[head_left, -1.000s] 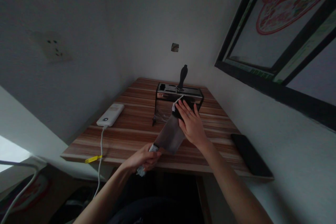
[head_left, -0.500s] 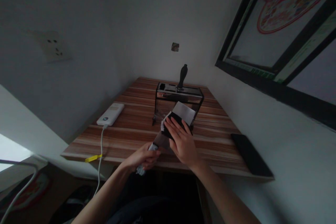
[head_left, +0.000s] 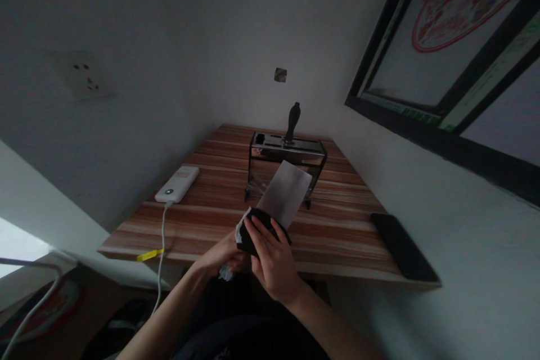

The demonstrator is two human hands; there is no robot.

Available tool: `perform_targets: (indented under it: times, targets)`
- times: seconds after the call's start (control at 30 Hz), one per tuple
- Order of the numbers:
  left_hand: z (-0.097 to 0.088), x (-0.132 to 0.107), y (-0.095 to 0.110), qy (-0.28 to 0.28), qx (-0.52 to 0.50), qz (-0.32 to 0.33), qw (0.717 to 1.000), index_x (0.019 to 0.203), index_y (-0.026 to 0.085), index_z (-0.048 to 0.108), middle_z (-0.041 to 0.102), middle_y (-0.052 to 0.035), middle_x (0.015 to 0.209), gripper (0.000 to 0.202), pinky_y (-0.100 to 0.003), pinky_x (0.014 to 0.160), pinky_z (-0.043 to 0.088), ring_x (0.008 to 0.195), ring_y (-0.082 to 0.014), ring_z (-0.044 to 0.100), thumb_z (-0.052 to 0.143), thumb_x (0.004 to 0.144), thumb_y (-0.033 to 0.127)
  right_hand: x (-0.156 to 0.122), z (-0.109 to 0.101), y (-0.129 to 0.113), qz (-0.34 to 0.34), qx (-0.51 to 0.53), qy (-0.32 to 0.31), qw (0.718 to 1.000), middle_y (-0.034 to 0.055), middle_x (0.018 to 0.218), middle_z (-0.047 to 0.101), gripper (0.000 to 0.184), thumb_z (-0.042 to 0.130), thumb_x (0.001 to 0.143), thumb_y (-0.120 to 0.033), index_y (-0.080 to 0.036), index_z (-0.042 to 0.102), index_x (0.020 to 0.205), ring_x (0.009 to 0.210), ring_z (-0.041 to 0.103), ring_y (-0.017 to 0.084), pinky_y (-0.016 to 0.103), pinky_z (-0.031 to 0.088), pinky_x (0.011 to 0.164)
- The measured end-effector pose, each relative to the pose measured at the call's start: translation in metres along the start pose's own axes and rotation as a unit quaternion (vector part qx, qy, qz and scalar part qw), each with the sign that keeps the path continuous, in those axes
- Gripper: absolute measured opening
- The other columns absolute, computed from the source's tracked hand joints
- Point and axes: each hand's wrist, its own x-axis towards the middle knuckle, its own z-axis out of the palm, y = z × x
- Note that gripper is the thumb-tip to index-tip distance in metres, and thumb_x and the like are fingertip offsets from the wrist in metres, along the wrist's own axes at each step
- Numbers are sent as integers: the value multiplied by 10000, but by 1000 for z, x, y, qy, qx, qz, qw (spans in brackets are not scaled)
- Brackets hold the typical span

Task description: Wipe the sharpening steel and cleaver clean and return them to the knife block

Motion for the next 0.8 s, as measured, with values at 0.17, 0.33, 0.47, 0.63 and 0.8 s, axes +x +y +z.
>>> perform_targets:
  times: [0.17,0.33,0.47,0.63,0.8]
  targets:
    - [-3,2,-3,1,22,-9,1000,788,173,473,331,124,369,266,-130,310,197,299,-24,255,639,654,332,-5,2,7,-34,-26,-23,999,73,1472,298,715,386,782,-104,-76,122,1447,1376,208,188,445,151,1130]
    - [-4,2,-4,-11,22,0,1000,791,164,490,337,114,397,293,-132,311,207,312,-26,283,639,693,397,-6,-2,14,-49,-42,-39,997,55,1478,279,727,394,781,-95,-87,110,1450,1382,185,172,433,111,1143]
    - [-1,2,-1,15,18,-3,1000,777,173,473,343,119,401,303,-131,297,218,304,-23,262,666,653,371,-3,-6,18,-62,-54,-46,996,47,1483,264,726,410,789,-106,-83,109,1448,1385,169,168,434,102,1147]
    - [6,0,10,-26,20,-13,999,588,182,374,297,114,381,329,-130,288,212,296,-8,227,662,645,329,0,-14,27,-58,-75,-49,994,44,1475,287,711,435,800,-122,-104,138,1446,1380,193,178,449,147,1140]
    - [8,-1,16,-51,6,-25,998,643,180,400,261,133,388,328,-122,283,183,295,-7,198,675,676,356,7,-22,35,-41,-86,-49,994,35,1482,273,703,414,812,-116,-114,120,1450,1382,184,161,436,126,1146]
